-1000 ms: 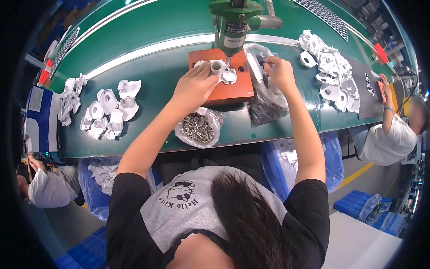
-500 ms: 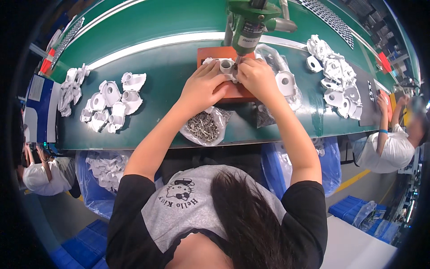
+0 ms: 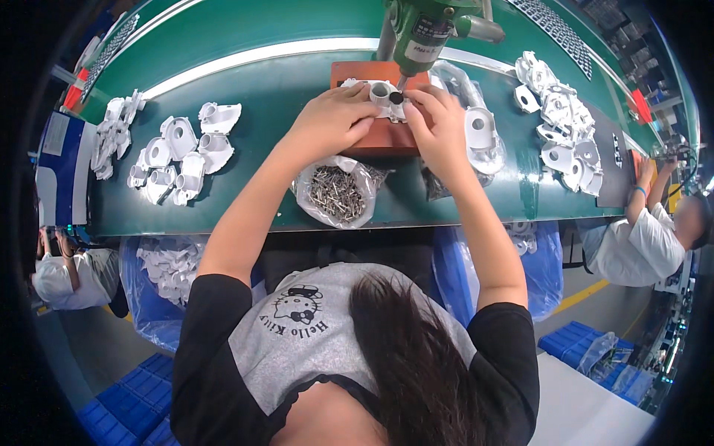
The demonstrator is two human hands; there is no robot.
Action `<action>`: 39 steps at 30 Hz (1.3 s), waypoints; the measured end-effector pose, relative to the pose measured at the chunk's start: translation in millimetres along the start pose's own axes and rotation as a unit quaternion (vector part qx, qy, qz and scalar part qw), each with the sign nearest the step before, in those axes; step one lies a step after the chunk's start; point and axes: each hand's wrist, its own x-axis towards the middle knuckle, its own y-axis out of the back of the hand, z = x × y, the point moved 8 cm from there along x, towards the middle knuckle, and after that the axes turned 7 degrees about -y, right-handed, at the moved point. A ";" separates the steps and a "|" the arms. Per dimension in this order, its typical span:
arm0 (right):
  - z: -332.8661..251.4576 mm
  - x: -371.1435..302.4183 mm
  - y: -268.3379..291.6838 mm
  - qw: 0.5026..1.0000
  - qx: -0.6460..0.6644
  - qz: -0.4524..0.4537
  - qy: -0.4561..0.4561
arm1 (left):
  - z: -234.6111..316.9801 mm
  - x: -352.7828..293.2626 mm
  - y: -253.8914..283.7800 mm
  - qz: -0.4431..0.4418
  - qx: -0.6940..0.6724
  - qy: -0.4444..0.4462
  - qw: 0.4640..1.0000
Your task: Assembling small white plastic components using a manual press machine on an assembly line.
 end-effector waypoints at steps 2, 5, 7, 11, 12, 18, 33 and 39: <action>-29.6 -12.9 -6.3 0.997 -0.015 -0.050 0.054 | -4.9 -1.2 -1.3 -0.001 0.005 0.000 1.000; -83.7 -53.5 -40.6 0.970 -0.066 -0.159 0.170 | -5.1 -3.2 -2.4 0.007 0.014 0.001 1.000; -87.6 -75.4 -67.9 0.958 -0.079 -0.176 0.211 | -3.1 -4.0 -0.7 0.016 0.017 0.003 1.000; -78.1 -85.7 -83.0 0.951 -0.116 -0.190 0.215 | -2.8 -3.6 -0.3 0.020 -0.013 0.015 1.000; -78.5 -86.4 -84.2 0.951 -0.116 -0.189 0.216 | -0.9 -4.1 2.4 0.039 -0.010 0.005 0.999; -86.8 -84.3 -80.7 0.963 -0.102 -0.136 0.209 | -2.0 -3.0 -0.5 0.030 -0.007 0.012 0.999; -69.7 -63.0 -62.5 0.977 0.058 -0.174 0.107 | -2.2 -4.0 -2.0 0.045 0.005 0.011 0.999; -10.2 -19.2 -19.4 0.964 0.151 -0.194 -0.098 | -1.5 -5.2 0.2 0.027 0.007 0.014 1.000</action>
